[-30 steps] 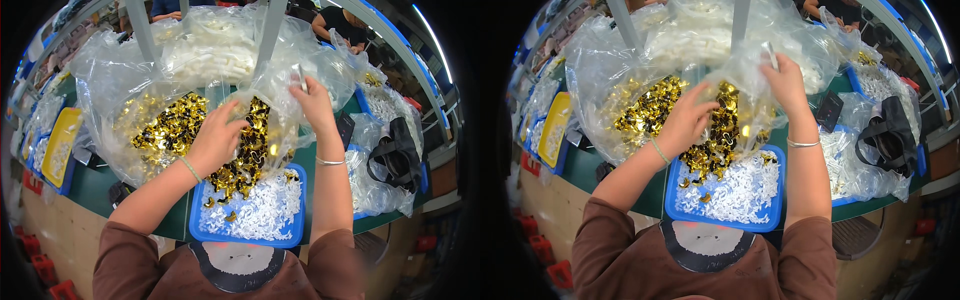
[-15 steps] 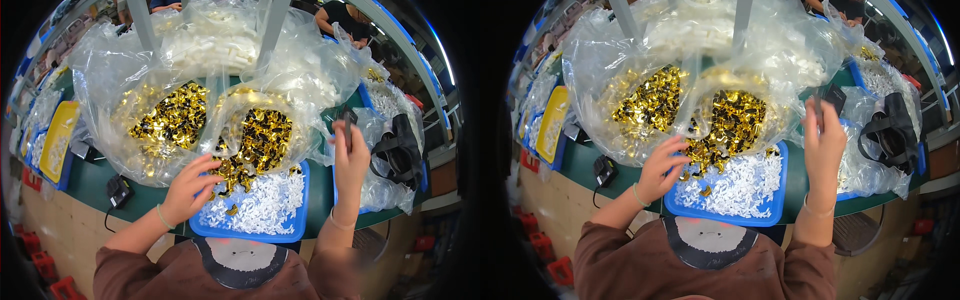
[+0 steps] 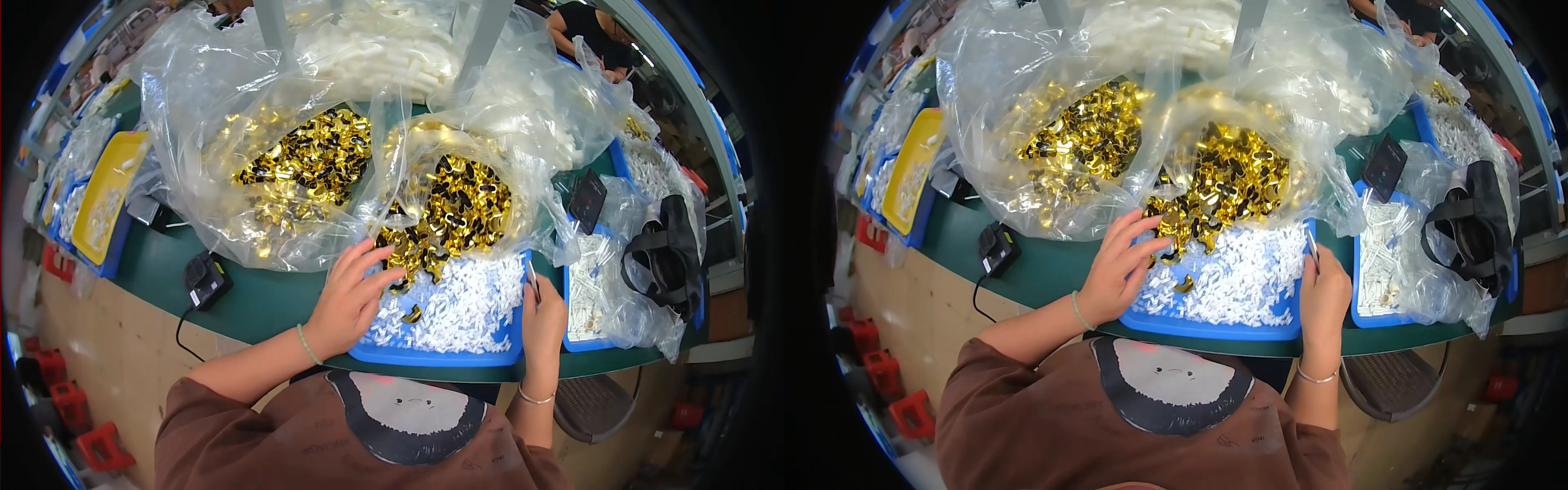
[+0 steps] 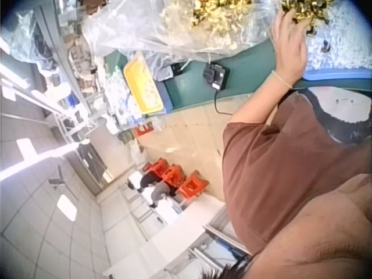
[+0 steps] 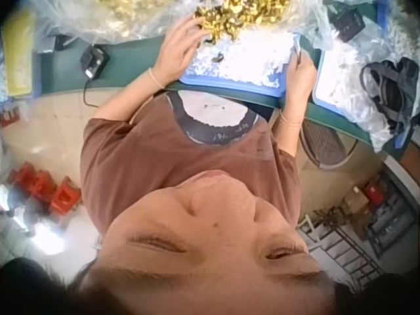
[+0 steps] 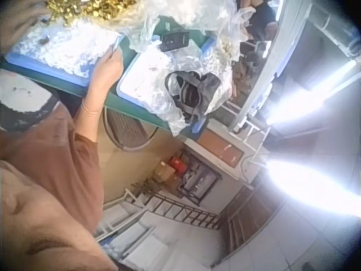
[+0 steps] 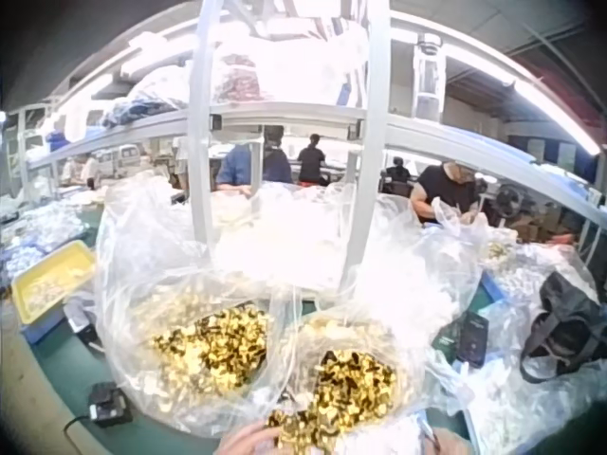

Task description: The person sits at a workstation and repeatedly picks up small gold and black components from a plastic bag. Using a metal tool, they insert a white plastic piece into each component and place the assembled unit into a blue tray. The process is repetitive and involves precise hand movements.

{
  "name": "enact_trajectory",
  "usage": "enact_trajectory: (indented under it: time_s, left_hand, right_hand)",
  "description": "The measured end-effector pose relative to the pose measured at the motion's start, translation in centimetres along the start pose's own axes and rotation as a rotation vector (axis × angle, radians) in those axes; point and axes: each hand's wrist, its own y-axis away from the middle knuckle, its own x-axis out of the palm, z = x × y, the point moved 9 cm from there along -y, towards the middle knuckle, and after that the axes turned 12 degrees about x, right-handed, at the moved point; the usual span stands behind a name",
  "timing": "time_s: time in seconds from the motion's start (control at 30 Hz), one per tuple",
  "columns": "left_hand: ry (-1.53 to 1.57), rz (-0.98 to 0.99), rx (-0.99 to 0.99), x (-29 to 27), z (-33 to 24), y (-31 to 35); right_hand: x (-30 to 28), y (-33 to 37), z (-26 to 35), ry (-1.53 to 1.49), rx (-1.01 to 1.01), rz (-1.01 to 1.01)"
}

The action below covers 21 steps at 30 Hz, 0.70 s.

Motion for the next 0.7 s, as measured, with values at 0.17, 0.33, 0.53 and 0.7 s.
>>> enact_trajectory:
  time_s: [0.17, 0.33, 0.53, 0.7]
  left_hand:
    - [0.040, -0.025, 0.045, -1.3, -0.8, -0.4]
    - [0.210, 0.269, 0.071, 2.4, -1.7, -3.9]
    - [-0.263, 0.378, 0.144, 4.3, -1.1, -4.7]
    - [-0.070, 0.416, 0.080, 5.1, 0.3, -5.1]
  right_hand:
    - [-2.5, 1.0, 0.8, 0.028, -0.159, -0.197]
    - [0.2, 2.3, 4.4, -0.281, -0.231, 0.143]
    - [0.3, 1.3, 6.7, -0.316, -0.310, 0.117]
    - [-0.2, -0.7, 7.5, -0.357, -0.315, 0.088]
